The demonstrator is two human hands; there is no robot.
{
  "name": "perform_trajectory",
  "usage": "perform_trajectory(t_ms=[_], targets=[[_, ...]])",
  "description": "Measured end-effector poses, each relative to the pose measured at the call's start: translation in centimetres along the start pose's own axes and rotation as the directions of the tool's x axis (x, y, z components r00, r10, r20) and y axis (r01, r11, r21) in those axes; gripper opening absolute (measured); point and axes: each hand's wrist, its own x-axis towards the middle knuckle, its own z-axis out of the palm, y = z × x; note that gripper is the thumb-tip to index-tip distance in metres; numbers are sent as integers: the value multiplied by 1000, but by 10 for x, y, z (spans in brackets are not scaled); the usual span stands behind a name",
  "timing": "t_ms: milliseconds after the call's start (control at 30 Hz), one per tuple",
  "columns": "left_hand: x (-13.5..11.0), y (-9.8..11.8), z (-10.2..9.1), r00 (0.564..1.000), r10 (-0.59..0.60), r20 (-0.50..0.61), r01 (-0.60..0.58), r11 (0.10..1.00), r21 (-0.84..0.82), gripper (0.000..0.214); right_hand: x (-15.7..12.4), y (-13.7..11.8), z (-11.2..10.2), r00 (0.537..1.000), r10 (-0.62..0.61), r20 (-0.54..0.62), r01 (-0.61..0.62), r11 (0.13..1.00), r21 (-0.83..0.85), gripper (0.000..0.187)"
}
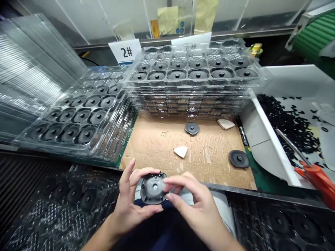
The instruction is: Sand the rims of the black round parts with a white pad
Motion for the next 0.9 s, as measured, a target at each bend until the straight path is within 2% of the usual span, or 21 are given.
perform_trajectory(t_ms=[100, 167, 233, 300, 367, 433, 500, 533, 600, 633, 733, 800, 900], targets=[[6, -5, -2, 998, -55, 19, 56, 998, -39, 104, 16, 1, 1, 992, 1, 130, -5, 1000, 28, 14], [9, -8, -4, 991, -131, 36, 133, 989, -71, 93, 25, 10, 3, 984, 102, 146, -120, 985, 121, 13], [14, -12, -7, 973, -226, 56, 231, 967, -110, 64, 33, 21, 4, 956, 254, 144, -287, 908, 304, 17], [20, -15, -11, 948, -302, 102, 314, 938, -145, 30, 40, 31, 6, 927, 335, 167, -374, 809, 453, 27], [28, -17, -19, 927, -348, 137, 368, 916, -160, 27, 49, 37, 7, 929, 319, 188, -371, 789, 489, 31], [40, -14, -32, 919, -378, 112, 391, 909, -145, 28, 60, 39, 4, 938, 274, 211, -343, 812, 472, 30], [59, -4, -50, 929, -365, 62, 368, 929, -47, 25, 74, 42, -4, 976, 159, 148, -198, 932, 302, 23], [72, 4, -60, 949, -313, 31, 311, 949, 40, 23, 82, 45, -10, 992, 75, 103, -91, 983, 162, 21], [104, 24, -80, 983, -180, -33, 182, 951, 251, 19, 102, 57, -25, 996, -83, 33, 86, 989, -117, 21], [124, 34, -89, 990, -134, -54, 144, 915, 376, 17, 113, 65, -32, 992, -129, 10, 128, 971, -201, 23], [197, 62, -102, 995, 75, -59, -26, 805, 592, 16, 141, 92, -48, 985, -173, -24, 162, 955, -248, 25], [254, 75, -96, 992, 128, -10, -95, 785, 612, 20, 152, 106, -51, 974, -226, 3, 218, 939, -265, 26], [344, 82, -65, 986, 150, 76, -165, 769, 618, 24, 155, 119, -47, 947, -310, 80, 320, 906, -277, 26]])
